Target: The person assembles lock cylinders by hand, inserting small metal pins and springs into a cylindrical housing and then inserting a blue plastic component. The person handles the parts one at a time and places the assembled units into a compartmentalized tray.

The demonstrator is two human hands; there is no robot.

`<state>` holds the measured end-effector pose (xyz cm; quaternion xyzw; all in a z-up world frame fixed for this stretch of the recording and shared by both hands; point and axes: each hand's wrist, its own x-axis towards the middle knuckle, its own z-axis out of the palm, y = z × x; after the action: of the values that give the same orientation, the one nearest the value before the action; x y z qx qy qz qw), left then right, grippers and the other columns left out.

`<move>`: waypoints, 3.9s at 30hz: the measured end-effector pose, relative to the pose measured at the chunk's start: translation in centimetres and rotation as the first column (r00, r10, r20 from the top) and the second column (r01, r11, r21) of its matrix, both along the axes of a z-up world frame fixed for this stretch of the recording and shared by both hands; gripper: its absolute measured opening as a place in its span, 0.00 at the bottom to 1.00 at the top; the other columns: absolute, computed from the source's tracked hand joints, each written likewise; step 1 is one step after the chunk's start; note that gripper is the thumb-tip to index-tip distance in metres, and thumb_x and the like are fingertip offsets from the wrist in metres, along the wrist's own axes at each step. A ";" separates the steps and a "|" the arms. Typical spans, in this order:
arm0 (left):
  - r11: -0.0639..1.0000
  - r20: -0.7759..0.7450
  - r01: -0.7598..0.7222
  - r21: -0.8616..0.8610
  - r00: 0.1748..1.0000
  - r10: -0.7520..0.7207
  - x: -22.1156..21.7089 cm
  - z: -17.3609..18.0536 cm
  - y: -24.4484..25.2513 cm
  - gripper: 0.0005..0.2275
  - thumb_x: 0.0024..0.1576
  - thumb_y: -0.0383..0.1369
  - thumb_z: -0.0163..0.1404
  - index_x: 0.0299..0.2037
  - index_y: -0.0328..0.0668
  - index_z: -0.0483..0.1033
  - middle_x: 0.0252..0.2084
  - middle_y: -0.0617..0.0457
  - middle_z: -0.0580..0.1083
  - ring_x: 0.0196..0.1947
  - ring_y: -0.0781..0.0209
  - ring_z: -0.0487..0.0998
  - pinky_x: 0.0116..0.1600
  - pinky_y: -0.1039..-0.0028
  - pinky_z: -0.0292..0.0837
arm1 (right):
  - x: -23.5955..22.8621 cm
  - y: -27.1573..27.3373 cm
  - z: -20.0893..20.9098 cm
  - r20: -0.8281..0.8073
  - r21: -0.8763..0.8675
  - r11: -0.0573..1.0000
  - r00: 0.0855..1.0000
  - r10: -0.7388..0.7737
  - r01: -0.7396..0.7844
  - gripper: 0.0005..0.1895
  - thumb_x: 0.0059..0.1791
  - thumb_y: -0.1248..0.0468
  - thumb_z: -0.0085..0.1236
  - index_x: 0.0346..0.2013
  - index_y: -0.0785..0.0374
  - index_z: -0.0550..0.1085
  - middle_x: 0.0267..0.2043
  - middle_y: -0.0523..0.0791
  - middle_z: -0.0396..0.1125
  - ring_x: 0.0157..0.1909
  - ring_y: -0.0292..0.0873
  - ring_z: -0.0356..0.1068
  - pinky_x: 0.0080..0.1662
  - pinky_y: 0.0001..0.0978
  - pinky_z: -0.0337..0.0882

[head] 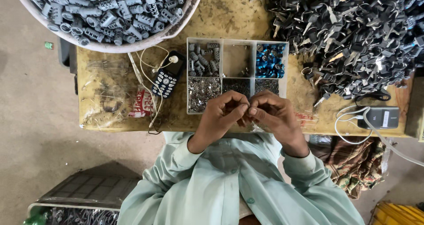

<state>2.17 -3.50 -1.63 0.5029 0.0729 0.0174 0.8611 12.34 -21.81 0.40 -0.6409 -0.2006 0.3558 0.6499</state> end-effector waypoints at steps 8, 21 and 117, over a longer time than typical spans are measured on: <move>0.995 0.044 -0.013 0.102 0.999 0.009 -0.3 0.7 0.2 0.05 0.67 0.26 0.49 0.47 0.31 0.73 0.38 0.53 0.77 0.36 0.70 0.81 0.41 0.77 0.81 | 0.0 0.3 0.4 -0.007 0.043 0.997 0.998 0.063 -0.063 0.05 0.52 0.71 0.60 0.39 0.72 0.76 0.45 0.46 0.68 0.42 0.36 0.72 0.42 0.28 0.76; 0.999 0.018 0.039 -0.036 0.999 -0.038 -0.8 1.0 1.0 0.03 0.67 0.24 0.51 0.46 0.32 0.76 0.37 0.56 0.75 0.32 0.73 0.75 0.36 0.81 0.74 | -2.7 1.2 -1.0 0.515 0.078 0.979 0.833 -0.201 0.188 0.17 0.48 0.76 0.67 0.48 0.66 0.71 0.44 0.43 0.70 0.44 0.35 0.74 0.45 0.26 0.76; 0.994 -0.115 -0.103 0.044 0.988 0.107 0.8 1.9 0.4 0.04 0.62 0.24 0.56 0.37 0.35 0.74 0.31 0.59 0.74 0.30 0.78 0.72 0.34 0.85 0.69 | 0.7 2.0 3.7 0.778 -0.177 0.981 0.622 0.088 0.082 0.26 0.47 0.86 0.54 0.53 0.60 0.79 0.53 0.48 0.73 0.50 0.45 0.76 0.45 0.29 0.77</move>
<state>2.97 -3.13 0.27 0.5147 0.1494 0.0346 0.8435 13.01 -19.85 4.07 -0.7915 -0.4284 0.0609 0.4315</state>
